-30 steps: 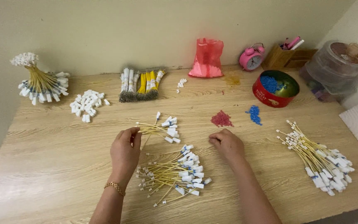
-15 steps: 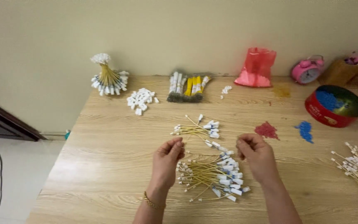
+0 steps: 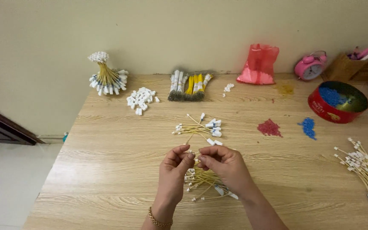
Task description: Manually attaching small white plastic connector heads to bundles of thin yellow wires.
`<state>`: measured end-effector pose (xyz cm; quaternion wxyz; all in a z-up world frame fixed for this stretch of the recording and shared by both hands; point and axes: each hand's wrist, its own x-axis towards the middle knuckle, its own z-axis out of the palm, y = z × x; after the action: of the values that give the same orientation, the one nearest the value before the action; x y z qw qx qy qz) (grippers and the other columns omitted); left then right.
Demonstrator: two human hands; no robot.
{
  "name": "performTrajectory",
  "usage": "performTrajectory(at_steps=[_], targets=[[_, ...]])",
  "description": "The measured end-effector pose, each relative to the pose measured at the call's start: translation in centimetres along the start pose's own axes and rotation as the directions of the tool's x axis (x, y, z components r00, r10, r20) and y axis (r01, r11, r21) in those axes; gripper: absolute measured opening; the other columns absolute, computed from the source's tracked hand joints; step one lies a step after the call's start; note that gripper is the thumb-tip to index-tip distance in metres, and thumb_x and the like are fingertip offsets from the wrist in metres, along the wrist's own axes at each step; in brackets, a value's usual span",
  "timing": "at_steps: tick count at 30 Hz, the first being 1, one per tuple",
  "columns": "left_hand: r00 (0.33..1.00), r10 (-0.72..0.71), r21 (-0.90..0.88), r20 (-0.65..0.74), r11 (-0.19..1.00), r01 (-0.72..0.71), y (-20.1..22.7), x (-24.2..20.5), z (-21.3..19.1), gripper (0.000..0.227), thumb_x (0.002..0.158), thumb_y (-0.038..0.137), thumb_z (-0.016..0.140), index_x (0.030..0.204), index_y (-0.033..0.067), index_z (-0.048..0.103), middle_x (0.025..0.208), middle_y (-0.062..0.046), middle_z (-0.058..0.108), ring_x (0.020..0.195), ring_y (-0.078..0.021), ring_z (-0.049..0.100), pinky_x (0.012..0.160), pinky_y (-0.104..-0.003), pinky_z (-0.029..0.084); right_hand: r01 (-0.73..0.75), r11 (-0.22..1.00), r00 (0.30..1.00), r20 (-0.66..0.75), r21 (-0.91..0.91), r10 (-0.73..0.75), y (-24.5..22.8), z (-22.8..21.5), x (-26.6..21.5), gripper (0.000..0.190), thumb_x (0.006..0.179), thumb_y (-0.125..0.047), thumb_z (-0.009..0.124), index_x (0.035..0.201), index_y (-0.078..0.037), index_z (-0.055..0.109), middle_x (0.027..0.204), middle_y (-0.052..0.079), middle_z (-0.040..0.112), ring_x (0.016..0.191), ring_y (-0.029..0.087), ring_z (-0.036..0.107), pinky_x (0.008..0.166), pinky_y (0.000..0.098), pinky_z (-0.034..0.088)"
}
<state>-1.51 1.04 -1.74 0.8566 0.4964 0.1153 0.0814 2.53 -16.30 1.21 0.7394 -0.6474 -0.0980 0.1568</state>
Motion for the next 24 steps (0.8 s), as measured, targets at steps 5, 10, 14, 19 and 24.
performTrajectory(at_steps=[5, 10, 14, 19, 24], targets=[[1.0, -0.03, 0.044, 0.007, 0.999, 0.03, 1.2, -0.7, 0.7, 0.028, 0.092, 0.002, 0.069, 0.12, 0.0009, 0.067, 0.091, -0.005, 0.07, 0.082, -0.0123, 0.065, 0.077, -0.028, 0.057, 0.181, 0.934, 0.977, -0.052, -0.307, -0.206, -2.4, 1.2, -1.5, 0.017, 0.088, -0.009, 0.074, 0.103, -0.005, 0.079, 0.097, 0.002, 0.074, 0.088, 0.011, 0.073, 0.077, 0.0257, 0.061], [0.999, -0.02, 0.051, 0.035, 0.999, 0.018, 1.3, -1.3, 0.8, 0.032, 0.092, 0.0, 0.069, 0.124, 0.0002, 0.065, 0.092, -0.005, 0.069, 0.085, -0.0118, 0.064, 0.079, -0.027, 0.056, 0.39, 0.654, 0.868, 0.022, -0.648, -0.496, -3.6, 1.9, -2.0, 0.017, 0.083, -0.01, 0.079, 0.099, -0.013, 0.082, 0.094, 0.001, 0.067, 0.096, 0.016, 0.063, 0.079, 0.0297, 0.055], [0.996, -0.017, 0.046, 0.085, 0.999, 0.013, 1.4, -1.8, 1.0, 0.032, 0.093, -0.001, 0.068, 0.125, 0.0003, 0.064, 0.093, -0.006, 0.069, 0.088, -0.0117, 0.065, 0.081, -0.026, 0.057, 0.377, 0.5, 0.847, 0.073, -0.78, -0.526, -3.3, 2.0, -1.9, 0.016, 0.079, -0.016, 0.082, 0.095, -0.017, 0.084, 0.093, -0.001, 0.068, 0.095, 0.018, 0.062, 0.082, 0.035, 0.052], [0.995, -0.046, 0.11, 0.084, 0.993, 0.037, 1.5, -2.0, 1.1, 0.033, 0.093, 0.0, 0.067, 0.126, 0.0012, 0.064, 0.093, -0.006, 0.071, 0.088, -0.012, 0.067, 0.08, -0.027, 0.057, 0.439, 0.393, 0.808, 0.164, -0.808, -0.566, -3.0, 1.6, -1.9, 0.014, 0.081, -0.018, 0.081, 0.095, -0.017, 0.082, 0.094, -0.003, 0.072, 0.099, 0.019, 0.065, 0.091, 0.0409, 0.048], [0.984, -0.073, 0.054, 0.165, 0.996, 0.064, 0.8, -1.4, -0.1, 0.039, 0.091, -0.001, 0.069, 0.13, 0.0017, 0.062, 0.092, -0.005, 0.07, 0.088, -0.0117, 0.066, 0.082, -0.026, 0.057, 0.217, 0.842, 0.972, 0.029, -0.493, -0.234, -4.4, 1.7, -1.8, 0.023, 0.083, -0.015, 0.076, 0.107, -0.014, 0.076, 0.096, -0.001, 0.076, 0.089, 0.011, 0.073, 0.08, 0.0312, 0.06]])
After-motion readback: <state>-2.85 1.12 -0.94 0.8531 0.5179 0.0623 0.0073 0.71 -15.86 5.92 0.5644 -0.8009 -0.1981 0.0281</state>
